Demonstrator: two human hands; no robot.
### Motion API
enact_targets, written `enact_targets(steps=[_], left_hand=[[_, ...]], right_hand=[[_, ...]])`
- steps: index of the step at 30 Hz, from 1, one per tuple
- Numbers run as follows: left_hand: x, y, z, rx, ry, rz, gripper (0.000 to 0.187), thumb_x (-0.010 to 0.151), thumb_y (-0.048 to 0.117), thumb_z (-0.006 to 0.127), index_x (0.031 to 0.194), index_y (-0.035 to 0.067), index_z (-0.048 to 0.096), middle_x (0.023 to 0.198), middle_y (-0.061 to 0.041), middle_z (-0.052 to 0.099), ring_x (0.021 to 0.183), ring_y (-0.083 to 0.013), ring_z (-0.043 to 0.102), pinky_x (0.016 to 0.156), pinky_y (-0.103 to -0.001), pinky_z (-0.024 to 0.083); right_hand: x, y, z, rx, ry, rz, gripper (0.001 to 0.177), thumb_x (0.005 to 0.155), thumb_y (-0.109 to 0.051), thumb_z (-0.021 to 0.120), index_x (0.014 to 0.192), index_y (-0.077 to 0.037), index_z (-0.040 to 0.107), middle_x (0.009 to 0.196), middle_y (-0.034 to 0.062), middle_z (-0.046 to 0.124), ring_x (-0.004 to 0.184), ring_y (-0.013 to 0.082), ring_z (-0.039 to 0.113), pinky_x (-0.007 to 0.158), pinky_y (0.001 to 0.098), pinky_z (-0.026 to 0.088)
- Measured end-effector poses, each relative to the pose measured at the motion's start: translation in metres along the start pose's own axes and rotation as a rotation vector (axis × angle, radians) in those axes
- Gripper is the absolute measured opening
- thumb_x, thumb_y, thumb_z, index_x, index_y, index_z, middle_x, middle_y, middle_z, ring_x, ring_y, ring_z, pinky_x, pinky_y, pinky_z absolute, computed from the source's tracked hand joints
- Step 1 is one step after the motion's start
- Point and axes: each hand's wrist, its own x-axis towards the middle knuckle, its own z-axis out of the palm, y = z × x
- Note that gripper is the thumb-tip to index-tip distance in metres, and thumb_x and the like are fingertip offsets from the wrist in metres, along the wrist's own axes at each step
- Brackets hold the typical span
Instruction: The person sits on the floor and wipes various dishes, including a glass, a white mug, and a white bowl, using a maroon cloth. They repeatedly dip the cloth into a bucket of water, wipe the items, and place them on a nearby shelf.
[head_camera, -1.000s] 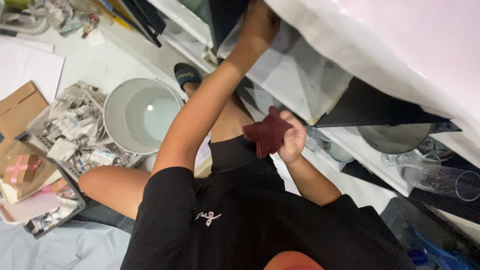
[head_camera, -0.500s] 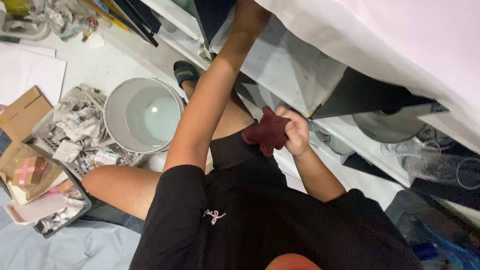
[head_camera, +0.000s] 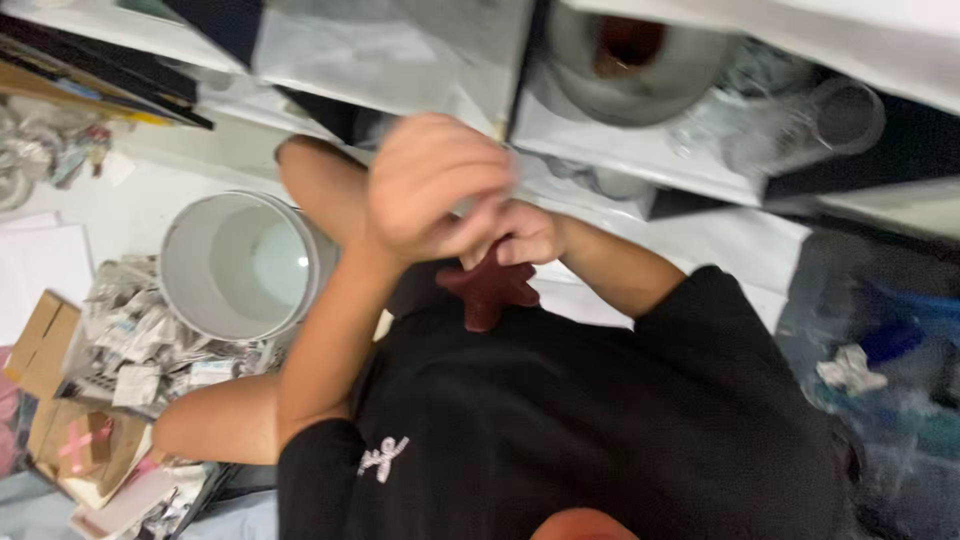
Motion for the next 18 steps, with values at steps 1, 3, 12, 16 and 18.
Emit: enact_targets(steps=[1, 3, 12, 16, 18], left_hand=[[0.012, 0.013, 0.011, -0.049, -0.085, -0.104, 0.023, 0.094, 0.006, 0.075, 0.116, 0.006, 0.069, 0.117, -0.012, 0.071, 0.110, -0.0312, 0.069, 0.095, -0.043, 0.055], [0.038, 0.029, 0.034, -0.135, -0.270, -0.297, 0.021, 0.101, 0.007, 0.070, 0.122, 0.005, 0.071, 0.124, -0.012, 0.071, 0.117, -0.0338, 0.069, 0.098, -0.040, 0.056], [0.085, -0.042, 0.140, 0.238, -0.736, -0.699, 0.020, 0.094, 0.025, 0.066, 0.099, 0.008, 0.075, 0.114, -0.016, 0.076, 0.108, -0.0370, 0.070, 0.097, -0.044, 0.053], [0.076, -0.067, 0.168, 0.327, -0.636, -0.583, 0.023, 0.090, 0.014, 0.061, 0.106, 0.001, 0.070, 0.117, -0.028, 0.067, 0.105, -0.0443, 0.066, 0.090, -0.051, 0.052], [0.072, -0.075, 0.174, 0.334, -0.523, -0.542, 0.030, 0.081, 0.008, 0.061, 0.109, -0.002, 0.067, 0.115, -0.030, 0.065, 0.101, -0.0450, 0.066, 0.085, -0.051, 0.052]], right_hand=[[-0.009, -0.010, 0.000, -0.026, -0.025, 0.060, 0.049, 0.111, -0.040, 0.058, 0.119, 0.008, 0.059, 0.115, 0.0179, 0.067, 0.111, 0.0287, 0.065, 0.099, 0.0394, 0.053], [-0.018, -0.031, 0.005, -0.066, -0.029, 0.042, 0.047, 0.111, -0.040, 0.057, 0.116, 0.007, 0.061, 0.111, 0.0183, 0.067, 0.104, 0.0275, 0.066, 0.093, 0.0378, 0.053], [-0.033, -0.060, 0.023, -0.116, -0.007, -0.192, 0.050, 0.106, -0.042, 0.058, 0.083, 0.000, 0.071, 0.085, 0.0148, 0.070, 0.070, 0.0242, 0.067, 0.063, 0.0358, 0.052], [-0.030, -0.055, 0.021, -0.114, 0.014, -0.236, 0.051, 0.106, -0.044, 0.059, 0.079, -0.002, 0.068, 0.083, 0.0131, 0.069, 0.071, 0.0246, 0.065, 0.065, 0.0379, 0.051], [-0.030, -0.049, 0.021, -0.094, 0.057, -0.245, 0.052, 0.105, -0.045, 0.060, 0.076, -0.003, 0.067, 0.080, 0.0122, 0.069, 0.070, 0.0238, 0.064, 0.064, 0.0376, 0.051]])
